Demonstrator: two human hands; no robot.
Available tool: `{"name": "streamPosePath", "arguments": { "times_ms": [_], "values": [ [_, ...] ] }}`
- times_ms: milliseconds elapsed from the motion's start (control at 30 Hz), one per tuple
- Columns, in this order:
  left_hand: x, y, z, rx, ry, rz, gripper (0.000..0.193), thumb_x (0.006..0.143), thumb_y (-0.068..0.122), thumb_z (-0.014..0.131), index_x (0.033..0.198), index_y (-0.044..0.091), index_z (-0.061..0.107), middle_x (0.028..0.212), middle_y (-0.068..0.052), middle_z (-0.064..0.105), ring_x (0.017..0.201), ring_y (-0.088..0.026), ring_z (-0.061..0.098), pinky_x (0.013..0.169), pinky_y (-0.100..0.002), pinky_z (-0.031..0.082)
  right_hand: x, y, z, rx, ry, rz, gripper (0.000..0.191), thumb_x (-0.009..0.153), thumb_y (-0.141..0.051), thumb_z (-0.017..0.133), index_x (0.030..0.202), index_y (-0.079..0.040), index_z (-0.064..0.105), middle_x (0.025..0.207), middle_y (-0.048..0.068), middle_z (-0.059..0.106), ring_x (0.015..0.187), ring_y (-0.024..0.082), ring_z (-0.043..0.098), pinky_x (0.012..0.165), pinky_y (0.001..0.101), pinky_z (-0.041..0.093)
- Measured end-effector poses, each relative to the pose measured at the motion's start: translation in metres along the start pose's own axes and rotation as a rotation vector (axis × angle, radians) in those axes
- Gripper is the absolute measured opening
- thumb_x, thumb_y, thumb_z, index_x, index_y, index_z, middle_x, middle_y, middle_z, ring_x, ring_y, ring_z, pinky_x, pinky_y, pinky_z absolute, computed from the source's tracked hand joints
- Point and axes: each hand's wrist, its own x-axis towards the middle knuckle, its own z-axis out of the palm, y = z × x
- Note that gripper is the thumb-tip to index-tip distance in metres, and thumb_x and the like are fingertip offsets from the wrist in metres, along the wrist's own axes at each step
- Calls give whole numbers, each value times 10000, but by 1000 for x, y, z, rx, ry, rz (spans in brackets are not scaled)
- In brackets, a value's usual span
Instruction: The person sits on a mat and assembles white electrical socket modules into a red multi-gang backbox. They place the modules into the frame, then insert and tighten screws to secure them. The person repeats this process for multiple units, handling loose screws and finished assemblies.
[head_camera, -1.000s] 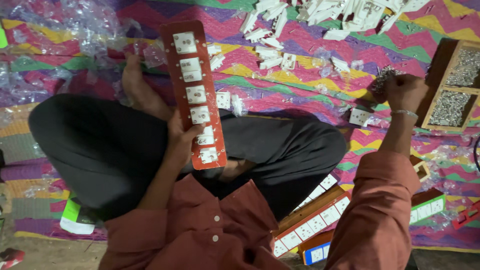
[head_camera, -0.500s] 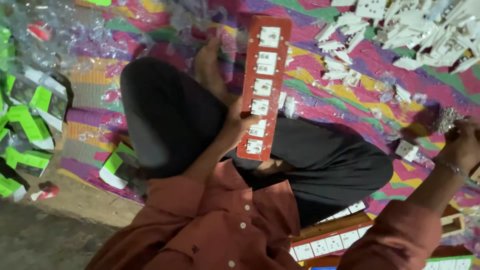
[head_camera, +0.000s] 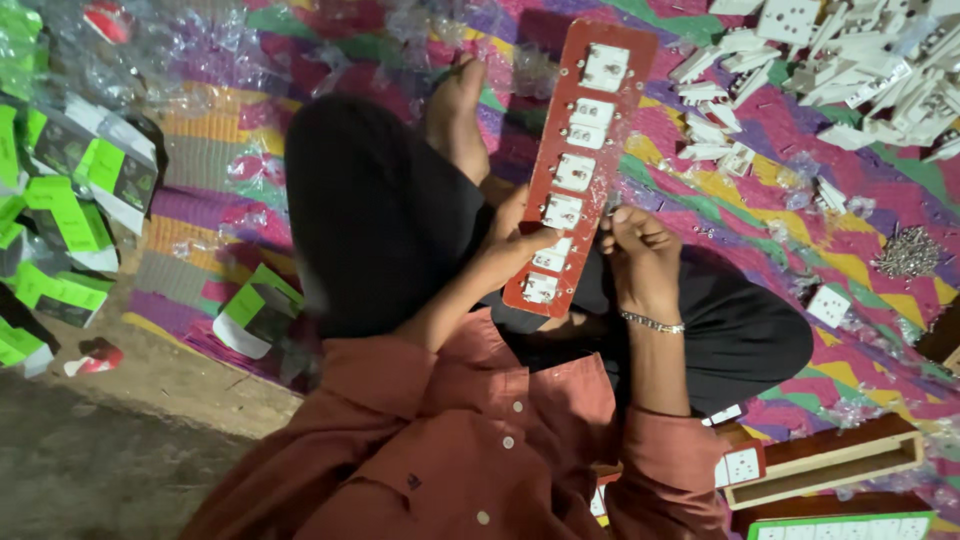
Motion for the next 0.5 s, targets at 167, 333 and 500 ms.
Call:
{"name": "streamPosePath", "arguments": {
  "times_ms": [167,333,500],
  "values": [
    [0,3,-6,-3,-48,3,535,897,-27,727,1397,7,539,1260,-84,675,1194,-167,616,1047,-341,510,5,14,3,-24,-89,9,90,1026,-1,629,1015,18,717,902,53,689,755,112,581,718,249,476],
    [2,0,-11,13,-64,3,553,895,3,715,1414,18,527,1262,-81,670,1196,-163,614,1050,-337,506,10,20,3,-57,-150,34,115,1058,7,609,1024,43,714,945,60,722,794,107,609,748,258,496],
    [3,-4,-14,172,-50,105,649,867,29,749,1460,25,484,1347,-102,637,1273,-188,577,1118,-351,448,10,18,7,-98,-148,44,115,1033,9,604,1050,38,714,1020,85,752,880,135,694,828,284,563]
  ]
}}
